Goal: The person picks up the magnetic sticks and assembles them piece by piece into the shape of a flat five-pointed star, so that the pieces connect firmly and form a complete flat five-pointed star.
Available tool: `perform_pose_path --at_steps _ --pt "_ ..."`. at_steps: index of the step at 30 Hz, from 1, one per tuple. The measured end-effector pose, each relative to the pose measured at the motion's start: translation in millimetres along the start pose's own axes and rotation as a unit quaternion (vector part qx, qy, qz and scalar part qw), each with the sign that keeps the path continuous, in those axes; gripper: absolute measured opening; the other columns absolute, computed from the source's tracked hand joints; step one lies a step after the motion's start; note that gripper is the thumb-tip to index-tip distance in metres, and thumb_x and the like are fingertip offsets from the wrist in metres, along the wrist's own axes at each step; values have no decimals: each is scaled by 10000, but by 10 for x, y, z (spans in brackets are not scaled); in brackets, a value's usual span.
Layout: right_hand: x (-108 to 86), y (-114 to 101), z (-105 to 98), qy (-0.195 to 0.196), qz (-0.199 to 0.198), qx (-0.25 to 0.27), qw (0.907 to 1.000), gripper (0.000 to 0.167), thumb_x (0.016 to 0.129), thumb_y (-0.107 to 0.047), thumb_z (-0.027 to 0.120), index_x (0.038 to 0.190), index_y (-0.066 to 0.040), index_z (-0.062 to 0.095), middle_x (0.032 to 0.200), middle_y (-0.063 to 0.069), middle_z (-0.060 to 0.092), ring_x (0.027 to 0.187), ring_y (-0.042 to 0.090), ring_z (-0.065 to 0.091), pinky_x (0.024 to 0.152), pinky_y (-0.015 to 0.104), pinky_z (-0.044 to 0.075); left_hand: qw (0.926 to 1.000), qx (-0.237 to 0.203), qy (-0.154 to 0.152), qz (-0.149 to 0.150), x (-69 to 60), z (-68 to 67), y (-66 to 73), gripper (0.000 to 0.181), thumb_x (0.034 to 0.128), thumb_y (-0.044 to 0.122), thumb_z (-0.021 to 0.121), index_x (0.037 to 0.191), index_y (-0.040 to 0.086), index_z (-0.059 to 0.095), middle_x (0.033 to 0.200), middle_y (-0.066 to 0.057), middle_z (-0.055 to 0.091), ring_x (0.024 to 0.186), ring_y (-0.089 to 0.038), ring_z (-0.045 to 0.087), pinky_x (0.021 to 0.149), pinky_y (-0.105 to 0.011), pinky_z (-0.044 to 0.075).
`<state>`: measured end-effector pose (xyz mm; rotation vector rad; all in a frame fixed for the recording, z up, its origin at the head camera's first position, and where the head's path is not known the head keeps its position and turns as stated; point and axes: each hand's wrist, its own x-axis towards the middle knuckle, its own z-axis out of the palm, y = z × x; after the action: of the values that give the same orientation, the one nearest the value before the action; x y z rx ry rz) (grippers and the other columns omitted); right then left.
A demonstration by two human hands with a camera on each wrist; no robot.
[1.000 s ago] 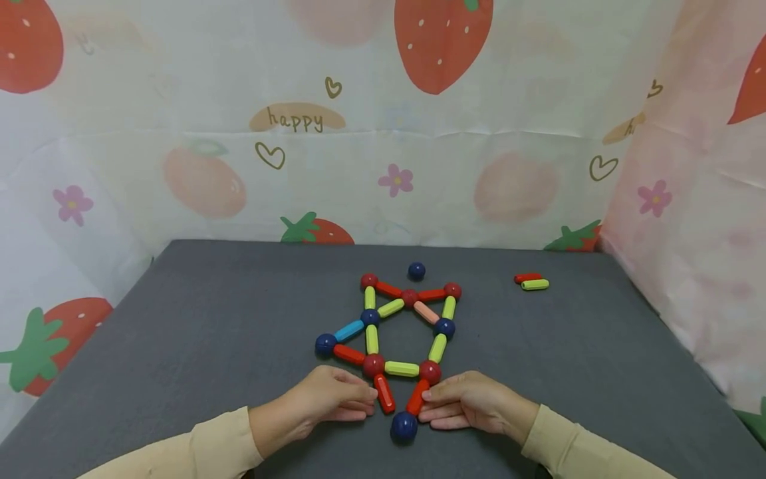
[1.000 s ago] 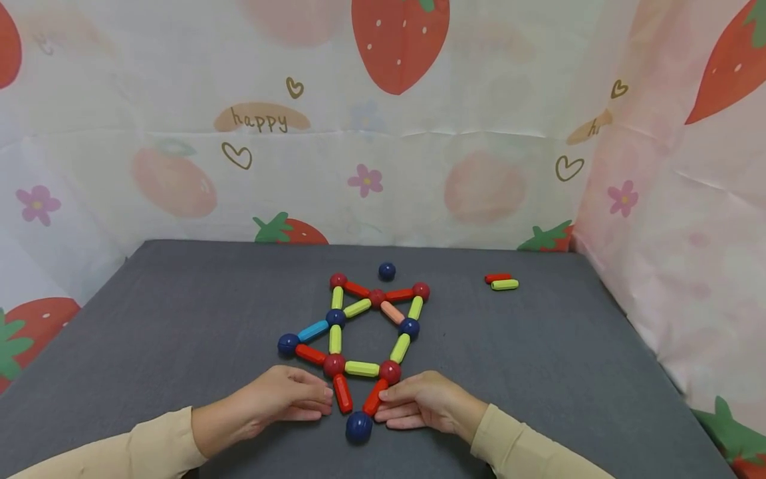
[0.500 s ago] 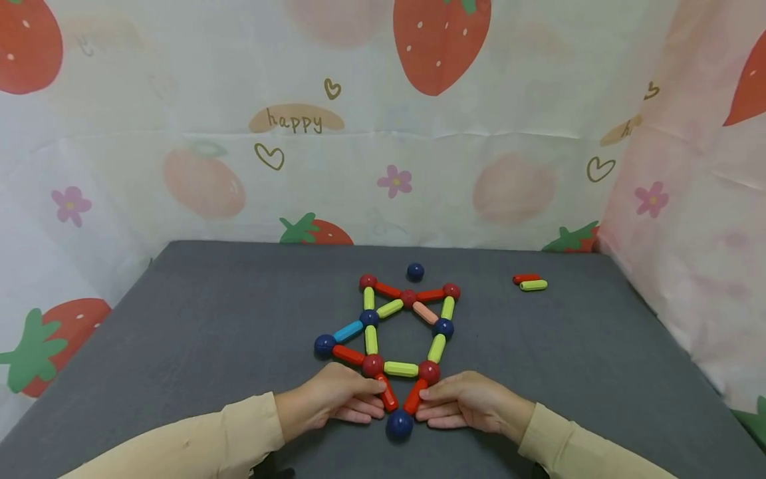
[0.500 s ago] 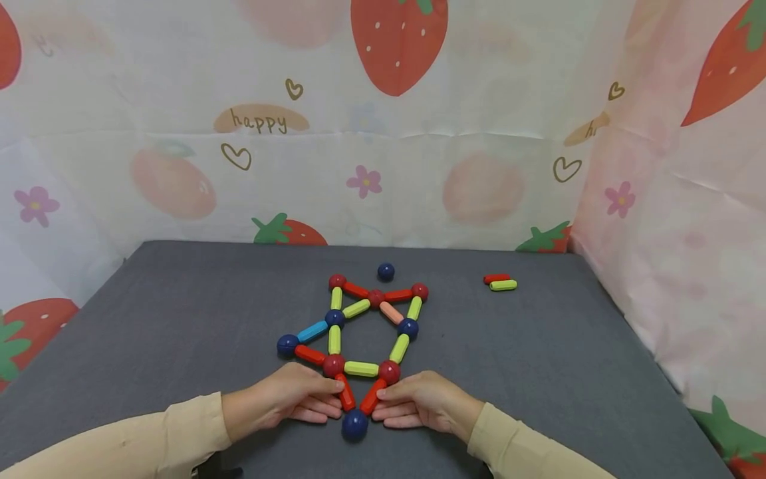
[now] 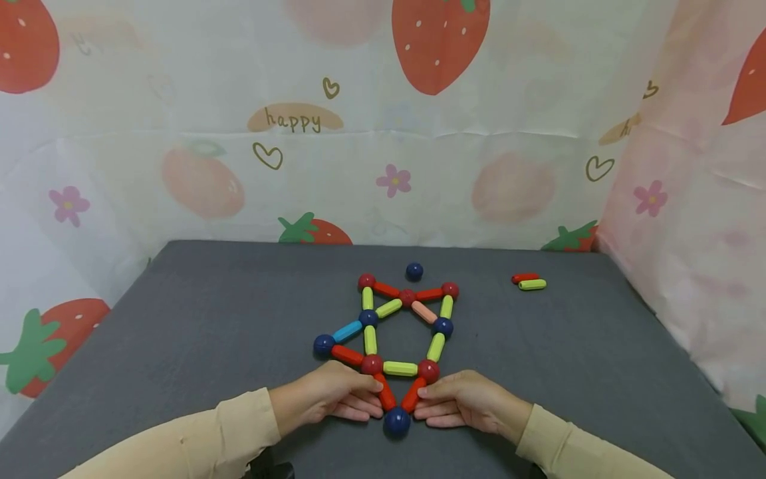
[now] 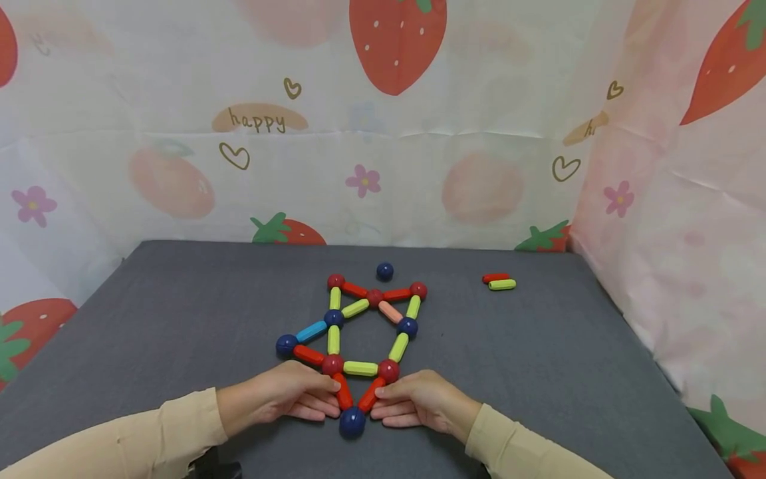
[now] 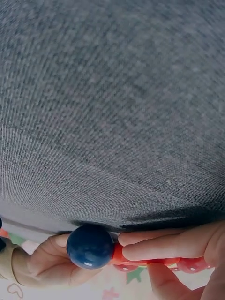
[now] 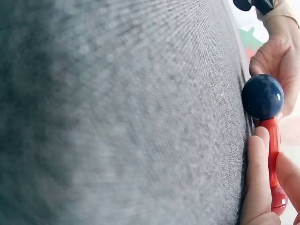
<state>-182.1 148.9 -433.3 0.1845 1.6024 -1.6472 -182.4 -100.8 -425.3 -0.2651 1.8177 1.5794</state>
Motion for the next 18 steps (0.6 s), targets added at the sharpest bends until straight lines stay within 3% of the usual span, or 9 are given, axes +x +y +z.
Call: perform_pose_path --at_steps 7,14,18 --pt "2 -1 -22 195 -43 -122 9997 283 961 -188 660 1153 17 696 926 69 774 838 114 750 814 305 609 9998 -205 24 -41 -8 -35 -25 258 921 183 704 1079 -21 721 857 -81 768 744 -123 744 742 -297 617" --pt "-48 -81 -186 704 -485 -639 9943 371 940 -210 688 1188 65 669 930 65 769 825 124 746 796 319 615 9930 -953 673 165 -67 -111 -69 347 921 145 710 1202 -54 664 992 -124 752 848 -177 746 816 -343 611" --pt "-44 -148 -255 814 -740 -621 9920 361 953 -189 671 1215 59 655 1000 49 759 867 123 732 839 327 607 9913 -1117 677 155 -69 -128 -74 360 939 148 686 1233 -56 640 1049 -149 729 906 -195 738 857 -361 602"
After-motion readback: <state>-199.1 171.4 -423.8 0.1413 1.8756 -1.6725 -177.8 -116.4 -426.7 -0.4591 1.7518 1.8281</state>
